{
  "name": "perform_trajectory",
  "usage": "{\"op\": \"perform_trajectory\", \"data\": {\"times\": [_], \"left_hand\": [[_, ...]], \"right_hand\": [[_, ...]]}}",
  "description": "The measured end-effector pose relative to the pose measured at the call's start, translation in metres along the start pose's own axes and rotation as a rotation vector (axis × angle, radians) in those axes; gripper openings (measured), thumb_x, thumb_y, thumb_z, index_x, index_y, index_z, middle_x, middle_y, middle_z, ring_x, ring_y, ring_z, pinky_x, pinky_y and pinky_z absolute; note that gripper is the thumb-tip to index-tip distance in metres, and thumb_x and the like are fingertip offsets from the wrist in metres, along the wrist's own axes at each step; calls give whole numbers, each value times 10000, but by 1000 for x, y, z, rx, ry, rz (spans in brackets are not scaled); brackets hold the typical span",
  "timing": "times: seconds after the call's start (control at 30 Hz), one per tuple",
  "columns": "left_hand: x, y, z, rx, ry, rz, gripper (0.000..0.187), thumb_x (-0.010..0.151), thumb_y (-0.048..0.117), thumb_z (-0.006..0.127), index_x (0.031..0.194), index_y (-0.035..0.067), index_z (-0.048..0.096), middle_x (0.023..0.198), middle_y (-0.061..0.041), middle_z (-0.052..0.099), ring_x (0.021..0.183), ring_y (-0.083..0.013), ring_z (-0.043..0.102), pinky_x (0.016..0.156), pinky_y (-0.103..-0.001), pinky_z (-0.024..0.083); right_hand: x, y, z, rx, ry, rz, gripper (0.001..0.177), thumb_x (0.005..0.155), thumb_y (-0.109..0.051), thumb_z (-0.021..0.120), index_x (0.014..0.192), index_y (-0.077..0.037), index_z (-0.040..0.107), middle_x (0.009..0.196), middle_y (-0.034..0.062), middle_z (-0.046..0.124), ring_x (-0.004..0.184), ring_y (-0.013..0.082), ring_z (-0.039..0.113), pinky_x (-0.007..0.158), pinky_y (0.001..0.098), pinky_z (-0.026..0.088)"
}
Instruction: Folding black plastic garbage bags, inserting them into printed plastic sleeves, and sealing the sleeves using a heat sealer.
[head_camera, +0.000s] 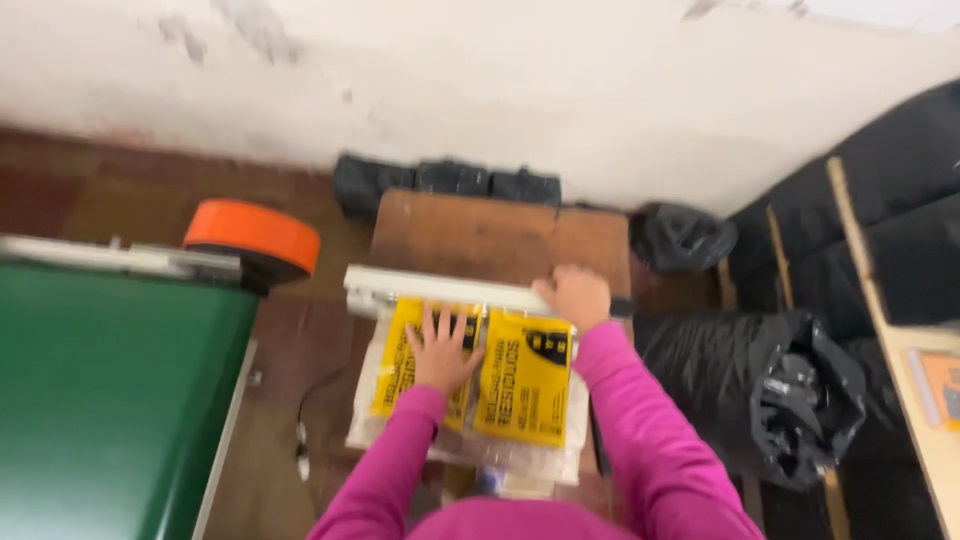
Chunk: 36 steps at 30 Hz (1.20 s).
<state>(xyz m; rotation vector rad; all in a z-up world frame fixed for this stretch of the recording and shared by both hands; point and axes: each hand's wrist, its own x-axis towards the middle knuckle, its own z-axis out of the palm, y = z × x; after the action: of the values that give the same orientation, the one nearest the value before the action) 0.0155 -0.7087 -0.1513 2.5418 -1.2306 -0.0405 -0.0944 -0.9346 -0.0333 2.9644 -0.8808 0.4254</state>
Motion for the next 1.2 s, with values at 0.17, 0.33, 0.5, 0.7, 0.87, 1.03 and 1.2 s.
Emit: {"op": "perform_trajectory", "data": {"times": [0.17,0.33,0.5,0.7,0.87,1.03,1.2], "left_hand": [[-1,-2,23,-47,171,33,773,798,564,709,1426,173,485,1473,-120,428,1437,-376,265,1135,-694,194],[5,-14,50,-16,262,85,724,774,560,728,1354,165,549,1393,-123,487,1347,-374,376,1068,-641,287],[6,-18,62,-6,97,29,766,780,586,729,1396,175,531,1427,-128,466,1386,-378,357,1086,-626,263],[3,-8,50,-11,50,-182,815,762,618,707,1436,208,500,1544,-63,402,1447,-301,262,1171,-607,182],[-6,8,13,56,-93,-399,946,822,707,598,1586,222,325,1697,-51,203,1544,-335,67,1193,-667,80],[-11,19,-7,86,-159,-453,949,854,727,545,1592,208,251,1690,-57,134,1556,-370,14,1199,-677,63],[-15,19,-9,71,-123,-431,941,860,710,537,1595,187,271,1672,-72,137,1549,-392,11,1188,-682,70]], "right_hand": [[-2,41,86,215,-204,177,537,840,-655,630,924,-144,771,941,107,768,886,317,729,784,473,566],[-6,37,89,291,-238,247,539,801,-671,664,941,-158,753,925,79,775,884,292,736,798,436,571],[-11,37,96,312,-220,256,540,797,-661,671,920,-143,759,951,71,769,907,287,730,801,435,568],[-10,34,96,211,-268,261,583,813,-704,643,953,-144,724,938,76,753,920,289,717,806,433,565],[-9,31,91,189,-275,268,638,771,-748,659,975,-146,711,932,95,756,936,278,720,839,427,559],[-12,29,84,196,-272,218,705,728,-779,675,1002,-130,701,948,90,752,962,270,709,858,429,548],[-13,28,84,156,-296,197,724,739,-785,682,1039,-126,692,963,111,744,955,277,712,853,431,550]]}}
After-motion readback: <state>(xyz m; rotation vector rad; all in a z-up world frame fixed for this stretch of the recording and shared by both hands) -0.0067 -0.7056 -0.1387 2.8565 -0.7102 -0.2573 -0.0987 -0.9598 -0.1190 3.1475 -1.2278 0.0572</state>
